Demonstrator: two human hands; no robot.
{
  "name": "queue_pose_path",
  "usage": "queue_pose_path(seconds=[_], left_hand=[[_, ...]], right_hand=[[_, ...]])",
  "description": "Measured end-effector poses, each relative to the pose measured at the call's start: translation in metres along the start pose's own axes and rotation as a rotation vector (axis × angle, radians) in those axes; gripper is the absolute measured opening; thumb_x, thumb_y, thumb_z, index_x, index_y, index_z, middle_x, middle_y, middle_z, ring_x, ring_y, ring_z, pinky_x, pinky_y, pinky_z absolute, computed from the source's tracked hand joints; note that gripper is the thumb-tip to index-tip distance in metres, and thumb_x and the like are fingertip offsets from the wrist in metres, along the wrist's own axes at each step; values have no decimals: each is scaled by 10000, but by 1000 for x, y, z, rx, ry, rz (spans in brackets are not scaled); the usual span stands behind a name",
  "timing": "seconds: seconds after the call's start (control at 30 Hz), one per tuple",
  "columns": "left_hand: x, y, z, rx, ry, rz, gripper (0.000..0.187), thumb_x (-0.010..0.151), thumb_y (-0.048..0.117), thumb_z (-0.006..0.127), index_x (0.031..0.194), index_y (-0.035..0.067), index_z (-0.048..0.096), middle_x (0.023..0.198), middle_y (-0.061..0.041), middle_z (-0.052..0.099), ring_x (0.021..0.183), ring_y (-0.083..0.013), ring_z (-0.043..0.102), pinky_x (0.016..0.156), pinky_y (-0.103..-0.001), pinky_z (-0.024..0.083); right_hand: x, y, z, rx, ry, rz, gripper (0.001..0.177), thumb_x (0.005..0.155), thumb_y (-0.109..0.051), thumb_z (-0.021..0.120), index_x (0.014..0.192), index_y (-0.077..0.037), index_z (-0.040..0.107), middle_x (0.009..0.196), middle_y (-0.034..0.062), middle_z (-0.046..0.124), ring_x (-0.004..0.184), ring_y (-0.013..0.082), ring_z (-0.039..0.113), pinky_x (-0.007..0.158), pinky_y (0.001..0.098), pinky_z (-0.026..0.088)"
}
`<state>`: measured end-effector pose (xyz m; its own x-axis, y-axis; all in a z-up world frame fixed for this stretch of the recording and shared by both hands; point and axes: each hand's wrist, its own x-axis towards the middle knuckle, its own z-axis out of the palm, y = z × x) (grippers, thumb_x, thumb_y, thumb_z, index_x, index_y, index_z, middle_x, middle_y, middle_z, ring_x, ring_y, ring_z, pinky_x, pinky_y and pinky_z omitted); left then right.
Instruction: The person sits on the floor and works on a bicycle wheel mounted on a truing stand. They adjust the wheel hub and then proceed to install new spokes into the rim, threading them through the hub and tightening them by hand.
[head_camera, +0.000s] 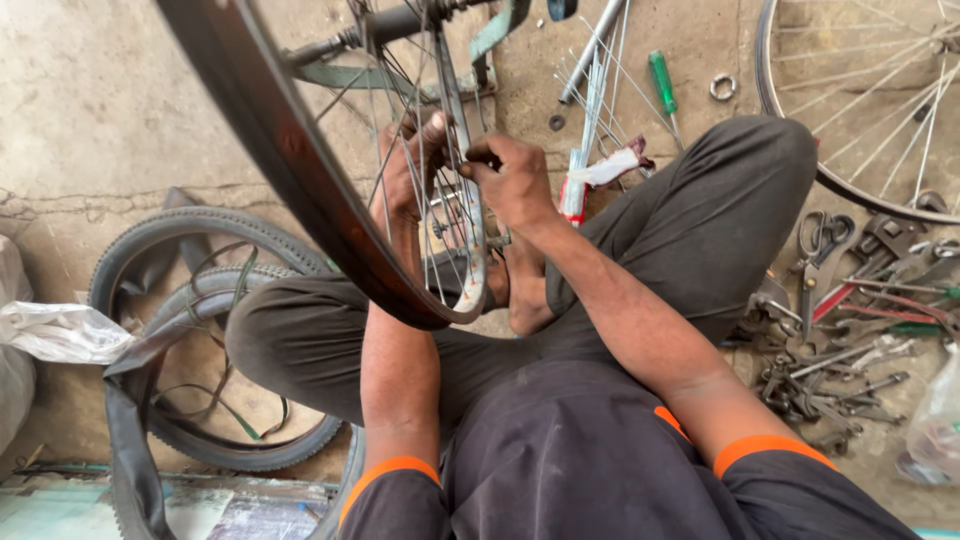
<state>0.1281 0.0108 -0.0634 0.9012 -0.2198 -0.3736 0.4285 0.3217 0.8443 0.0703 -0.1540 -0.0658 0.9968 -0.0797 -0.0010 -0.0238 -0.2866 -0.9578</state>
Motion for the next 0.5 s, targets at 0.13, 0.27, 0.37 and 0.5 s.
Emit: queue_pose_path(seconds=[0.13,0.27,0.37,0.5], left_hand=[[2,5,3,-5,16,-1,358,906,264,826,1068,-23,684,748,-53,662,623,-141,614,555,-277,500],[-3,5,3,-101,-60,7,388,938,268,823,1138,-8,637,779,-19,617,661,-123,580,581,-253,465],[-1,-2,3,-172,-19,-13,401,906,260,828,1151,4,640,802,-19,622,695,-136,617,672,-278,553],[11,-16,1,-139,35,30,420,906,277,826,1170,13,633,817,-8,602,705,-131,620,629,-266,524]], right_hand=[[-2,1,4,-107,48,-117,151,820,15,803,950,-18,733,896,100,756,814,203,743,718,352,598],[-10,5,11,13,116,-205,179,990,-197,699,1098,-55,700,969,83,736,852,186,720,745,305,601],[-21,2,16,135,-12,3,377,1063,-391,589,1261,-79,659,899,86,669,800,183,646,708,301,553],[-17,16,14,299,-125,183,478,1090,-458,580,1337,-56,658,926,80,619,862,149,591,779,279,500]])
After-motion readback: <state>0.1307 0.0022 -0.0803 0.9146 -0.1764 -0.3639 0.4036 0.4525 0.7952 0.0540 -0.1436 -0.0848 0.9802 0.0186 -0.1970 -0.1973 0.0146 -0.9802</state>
